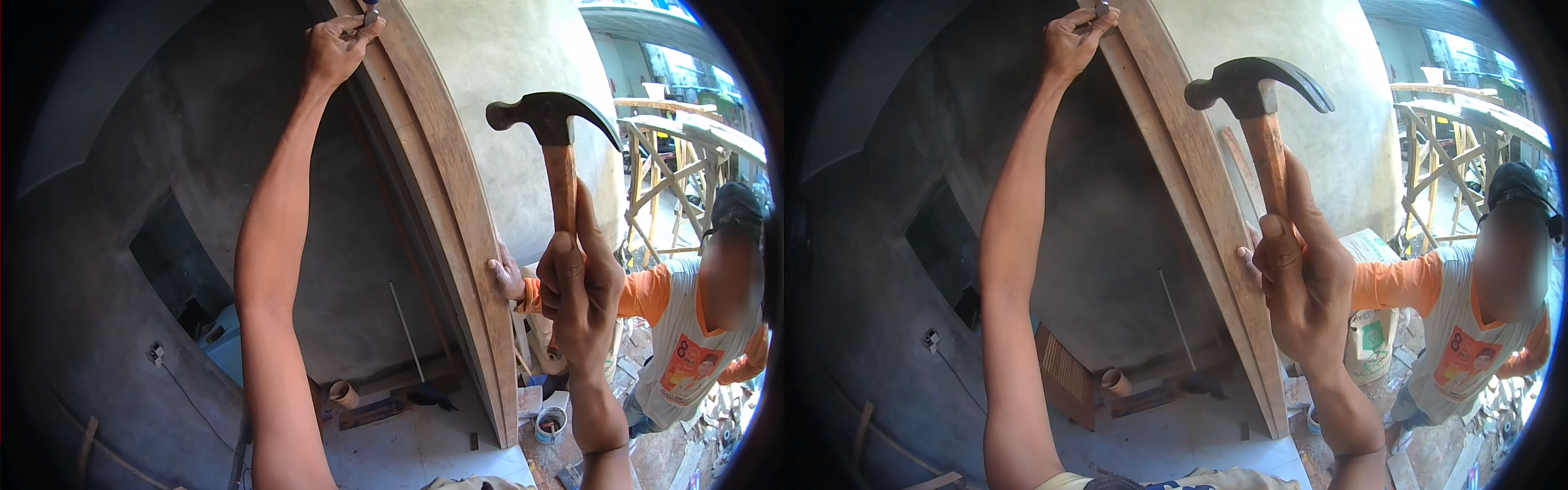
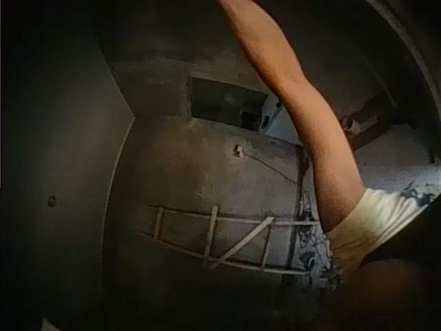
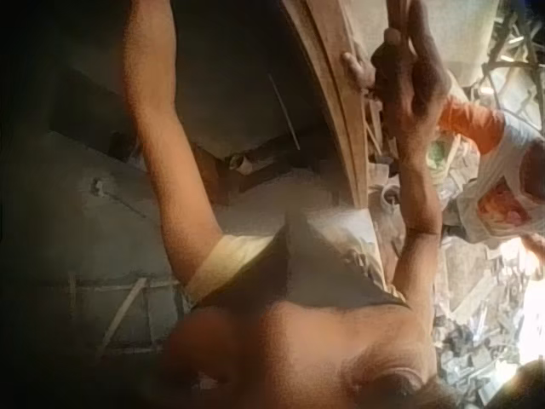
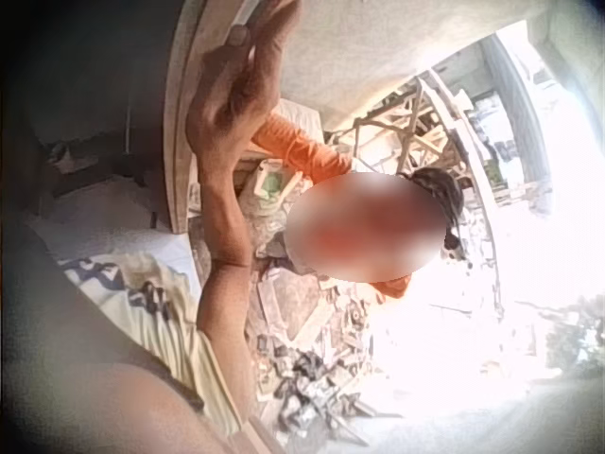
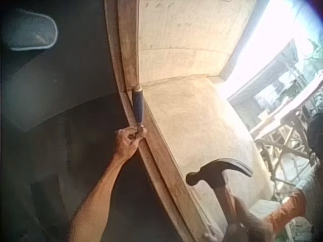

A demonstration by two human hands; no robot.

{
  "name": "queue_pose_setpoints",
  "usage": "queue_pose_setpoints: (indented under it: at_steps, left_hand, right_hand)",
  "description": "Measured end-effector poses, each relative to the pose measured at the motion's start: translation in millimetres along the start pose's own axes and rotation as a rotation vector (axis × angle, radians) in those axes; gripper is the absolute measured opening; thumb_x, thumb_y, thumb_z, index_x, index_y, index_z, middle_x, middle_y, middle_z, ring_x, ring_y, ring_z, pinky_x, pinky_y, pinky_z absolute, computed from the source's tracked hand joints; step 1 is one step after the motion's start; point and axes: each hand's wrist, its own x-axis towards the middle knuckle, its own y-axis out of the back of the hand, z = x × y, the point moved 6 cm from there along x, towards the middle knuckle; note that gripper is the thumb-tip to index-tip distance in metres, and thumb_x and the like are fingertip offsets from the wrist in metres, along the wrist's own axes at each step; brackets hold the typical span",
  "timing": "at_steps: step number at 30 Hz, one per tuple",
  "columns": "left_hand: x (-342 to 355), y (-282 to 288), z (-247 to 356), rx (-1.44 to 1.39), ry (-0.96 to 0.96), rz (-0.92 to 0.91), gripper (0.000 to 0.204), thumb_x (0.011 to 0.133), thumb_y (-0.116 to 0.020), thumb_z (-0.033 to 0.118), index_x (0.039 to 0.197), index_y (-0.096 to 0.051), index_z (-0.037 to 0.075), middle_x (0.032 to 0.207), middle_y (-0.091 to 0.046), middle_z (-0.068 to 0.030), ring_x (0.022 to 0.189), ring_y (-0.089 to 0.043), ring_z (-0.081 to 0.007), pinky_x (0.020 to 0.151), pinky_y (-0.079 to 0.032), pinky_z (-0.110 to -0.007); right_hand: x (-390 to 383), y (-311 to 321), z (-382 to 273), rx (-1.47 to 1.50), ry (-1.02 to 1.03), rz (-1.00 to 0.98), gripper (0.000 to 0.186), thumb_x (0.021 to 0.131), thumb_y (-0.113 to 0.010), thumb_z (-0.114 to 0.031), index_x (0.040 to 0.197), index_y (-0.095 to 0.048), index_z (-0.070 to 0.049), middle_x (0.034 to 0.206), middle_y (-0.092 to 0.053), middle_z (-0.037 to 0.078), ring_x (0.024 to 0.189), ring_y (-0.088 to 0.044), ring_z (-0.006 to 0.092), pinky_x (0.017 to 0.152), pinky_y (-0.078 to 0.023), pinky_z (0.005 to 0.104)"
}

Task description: The person marks a wooden door frame with a pencil, then chisels the frame using a chisel and a hammer.

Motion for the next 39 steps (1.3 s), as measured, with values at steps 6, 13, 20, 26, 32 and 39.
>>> queue_pose_setpoints:
  at_steps: [6,13,20,26,32,39]
  left_hand:
    - [-2,-5,-2,-0.144,-0.034,0.064,0.024,0.087,-0.079,0.029,0.093,-0.078,0.005,0.068,-0.071,-0.0057,0.06,-0.062,-0.0067,0.055,-0.047,-0.027]
    - [-5,7,7,-0.022,0.056,0.019,0.021,0.089,-0.078,0.026,0.093,-0.078,0.005,0.079,-0.076,-0.0051,0.07,-0.07,-0.0087,0.063,-0.053,-0.025]
    - [13,2,12,-0.071,0.1,-0.007,0.019,0.089,-0.078,0.023,0.094,-0.078,0.005,0.079,-0.075,-0.0056,0.072,-0.069,-0.0102,0.063,-0.052,-0.027]
    - [-5,-2,-1,-0.105,0.109,-0.035,0.018,0.09,-0.077,0.02,0.098,-0.078,0.004,0.084,-0.076,-0.0053,0.077,-0.07,-0.0088,0.069,-0.056,-0.024]
    - [-8,-10,-6,-0.175,0.111,-0.007,0.018,0.091,-0.076,0.019,0.098,-0.077,0.002,0.089,-0.076,-0.0037,0.08,-0.071,-0.0099,0.072,-0.057,-0.024]
    - [-13,-12,2,-0.196,0.093,0.135,0.018,0.092,-0.075,0.022,0.095,-0.078,0.004,0.087,-0.076,-0.0018,0.08,-0.071,-0.0093,0.074,-0.057,-0.025]
  right_hand:
    - [9,1,-11,-0.004,0.003,0.012,0.053,0.106,-0.048,-0.019,0.153,-0.034,0.001,0.064,-0.044,-0.004,0.051,-0.034,0.0011,0.046,-0.026,0.0201]
    - [86,-12,-80,-0.118,0.478,0.094,0.043,0.105,-0.053,-0.022,0.144,-0.051,-0.004,0.065,-0.051,-0.004,0.047,-0.037,-0.0005,0.04,-0.025,0.0183]
    - [127,-18,-150,-0.256,1.209,0.338,0.033,0.105,-0.048,-0.019,0.13,-0.058,0.0,0.081,-0.061,0.008,0.057,-0.05,0.0115,0.053,-0.036,0.0268]
    - [102,-20,-162,-0.053,0.7,-0.015,0.039,0.103,-0.05,-0.014,0.139,-0.054,0.0,0.101,-0.071,0.022,0.072,-0.065,0.0259,0.069,-0.052,0.0379]
    - [80,19,-110,-0.022,0.6,0.258,0.049,0.108,-0.047,-0.025,0.153,-0.038,-0.008,0.059,-0.035,-0.007,0.042,-0.031,-0.0003,0.036,-0.023,0.0188]
    - [40,42,-64,-0.144,0.311,0.172,0.049,0.108,-0.044,-0.02,0.152,-0.037,-0.001,0.057,-0.043,-0.006,0.043,-0.03,-0.0011,0.037,-0.023,0.0183]
